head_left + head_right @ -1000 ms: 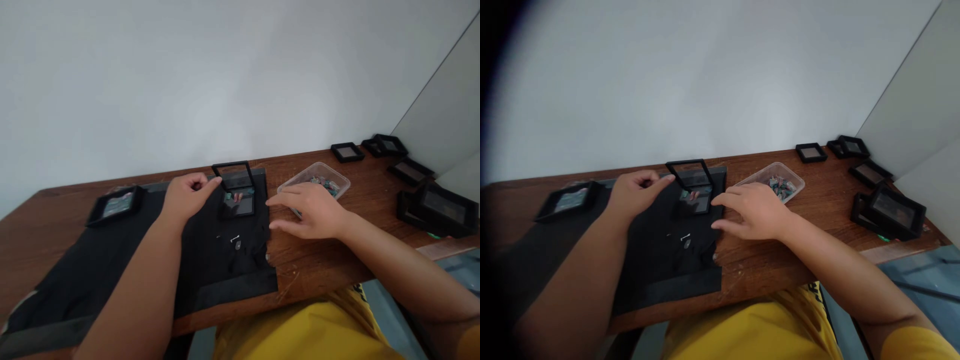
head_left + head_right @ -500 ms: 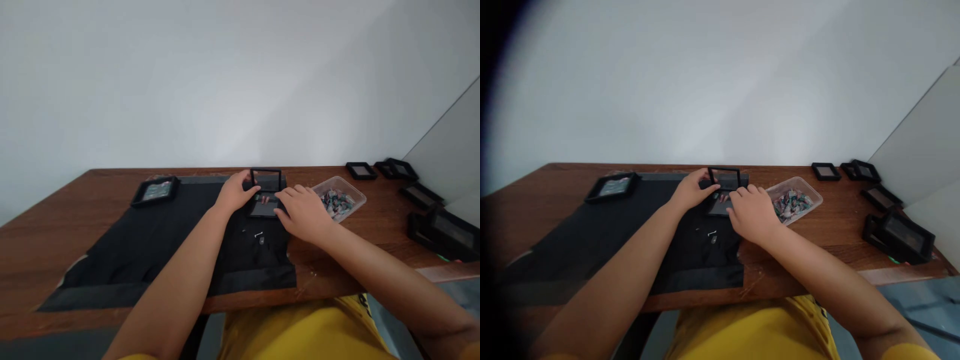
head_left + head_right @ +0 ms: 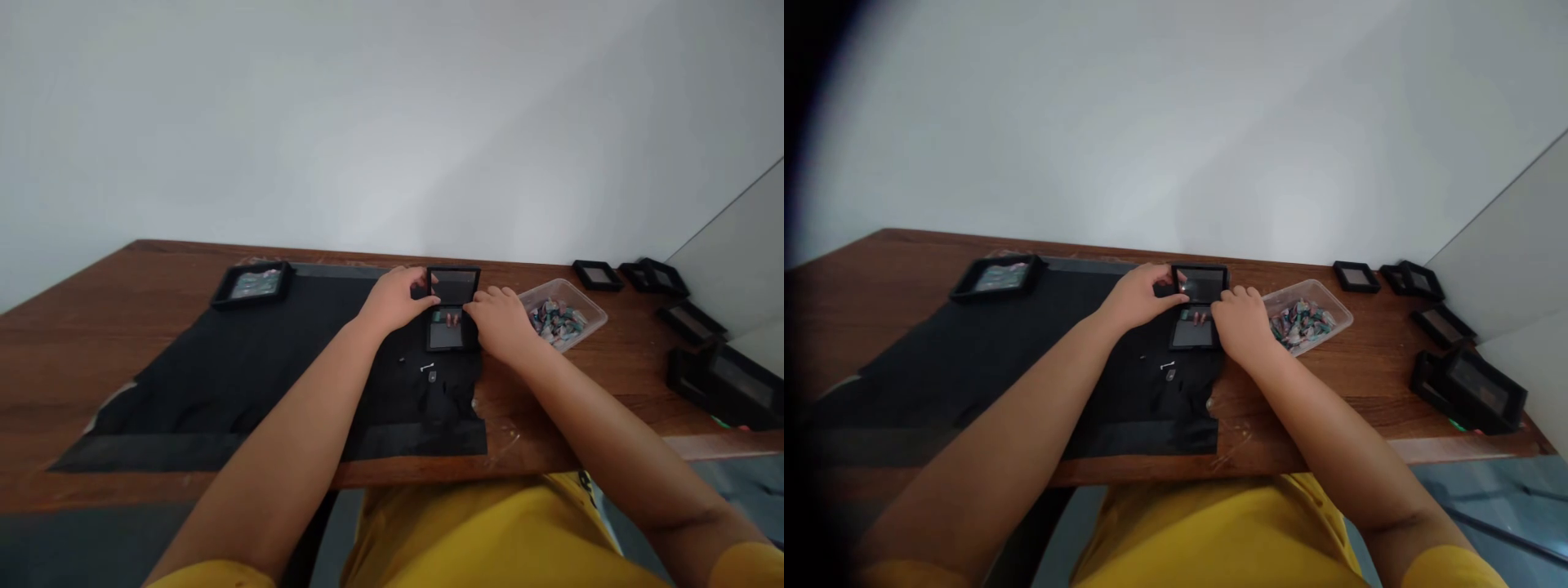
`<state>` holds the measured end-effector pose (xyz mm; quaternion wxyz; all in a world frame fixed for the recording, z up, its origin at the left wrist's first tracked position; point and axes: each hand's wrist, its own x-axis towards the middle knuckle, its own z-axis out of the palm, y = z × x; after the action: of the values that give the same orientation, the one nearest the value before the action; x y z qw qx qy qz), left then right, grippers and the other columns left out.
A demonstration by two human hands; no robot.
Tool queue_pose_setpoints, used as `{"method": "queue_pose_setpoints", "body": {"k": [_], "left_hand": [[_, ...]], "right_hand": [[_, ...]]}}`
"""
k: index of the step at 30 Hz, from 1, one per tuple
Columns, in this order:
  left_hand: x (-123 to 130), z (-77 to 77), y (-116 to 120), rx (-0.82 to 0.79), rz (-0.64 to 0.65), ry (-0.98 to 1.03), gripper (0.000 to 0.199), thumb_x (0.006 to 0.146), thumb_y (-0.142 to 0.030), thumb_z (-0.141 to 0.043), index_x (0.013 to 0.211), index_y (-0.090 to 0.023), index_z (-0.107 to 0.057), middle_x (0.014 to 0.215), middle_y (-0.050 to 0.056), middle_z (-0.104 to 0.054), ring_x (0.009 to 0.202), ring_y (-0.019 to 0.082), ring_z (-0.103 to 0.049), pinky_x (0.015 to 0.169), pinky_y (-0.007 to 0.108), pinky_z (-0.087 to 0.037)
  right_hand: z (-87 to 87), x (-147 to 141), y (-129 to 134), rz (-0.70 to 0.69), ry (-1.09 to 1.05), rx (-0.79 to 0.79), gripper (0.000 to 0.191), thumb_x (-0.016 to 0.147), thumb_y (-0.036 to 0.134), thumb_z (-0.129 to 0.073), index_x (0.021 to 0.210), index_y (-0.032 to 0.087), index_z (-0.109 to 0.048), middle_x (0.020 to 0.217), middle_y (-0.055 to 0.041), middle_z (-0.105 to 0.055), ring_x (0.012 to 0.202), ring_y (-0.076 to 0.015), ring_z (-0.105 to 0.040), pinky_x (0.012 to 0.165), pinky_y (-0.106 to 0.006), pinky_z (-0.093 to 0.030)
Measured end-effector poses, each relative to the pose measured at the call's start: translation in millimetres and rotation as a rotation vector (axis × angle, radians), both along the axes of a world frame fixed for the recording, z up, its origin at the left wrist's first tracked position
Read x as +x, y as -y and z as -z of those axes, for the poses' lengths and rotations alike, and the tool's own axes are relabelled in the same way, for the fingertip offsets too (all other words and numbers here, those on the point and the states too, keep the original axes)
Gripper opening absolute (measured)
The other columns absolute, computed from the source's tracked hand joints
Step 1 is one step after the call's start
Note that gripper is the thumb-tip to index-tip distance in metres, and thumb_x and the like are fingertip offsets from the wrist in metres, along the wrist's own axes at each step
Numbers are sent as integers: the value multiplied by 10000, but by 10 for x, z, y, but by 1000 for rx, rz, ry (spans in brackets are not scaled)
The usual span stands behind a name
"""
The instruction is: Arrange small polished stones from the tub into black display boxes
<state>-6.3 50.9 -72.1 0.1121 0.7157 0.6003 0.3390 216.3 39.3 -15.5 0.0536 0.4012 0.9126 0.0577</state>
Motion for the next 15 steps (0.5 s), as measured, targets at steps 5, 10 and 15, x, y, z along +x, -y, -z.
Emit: {"method": "queue_pose_setpoints", "body": {"k": [5,10,15], "left_hand": [[-17,24,3,13,17,0,205,829,-312,-774,1015,-236,-735,1001,56,-751,962,255,-660,924,437,-521],[7,4,22,1,8,-23,221,835,-318,-753,1042,-245,-733,1027,57,-757,984,256,-666,936,438,-530],[23,-20,32,-26,9,-36,224,826,-304,-770,1035,-234,-732,1039,48,-765,991,259,-672,926,409,-533]], "right_hand": [[-3,137,-7,-37,-14,-28,372,978,77,-465,1205,117,-757,1198,-166,-750,1172,-330,-610,936,-441,-363],[30,172,-28,-43,-30,-18,316,969,79,-490,1092,118,-778,1149,-162,-777,1152,-323,-620,938,-436,-347],[33,146,-16,-13,-30,-38,270,1014,172,-523,1076,134,-783,1180,-145,-778,1167,-309,-611,956,-427,-333]]}}
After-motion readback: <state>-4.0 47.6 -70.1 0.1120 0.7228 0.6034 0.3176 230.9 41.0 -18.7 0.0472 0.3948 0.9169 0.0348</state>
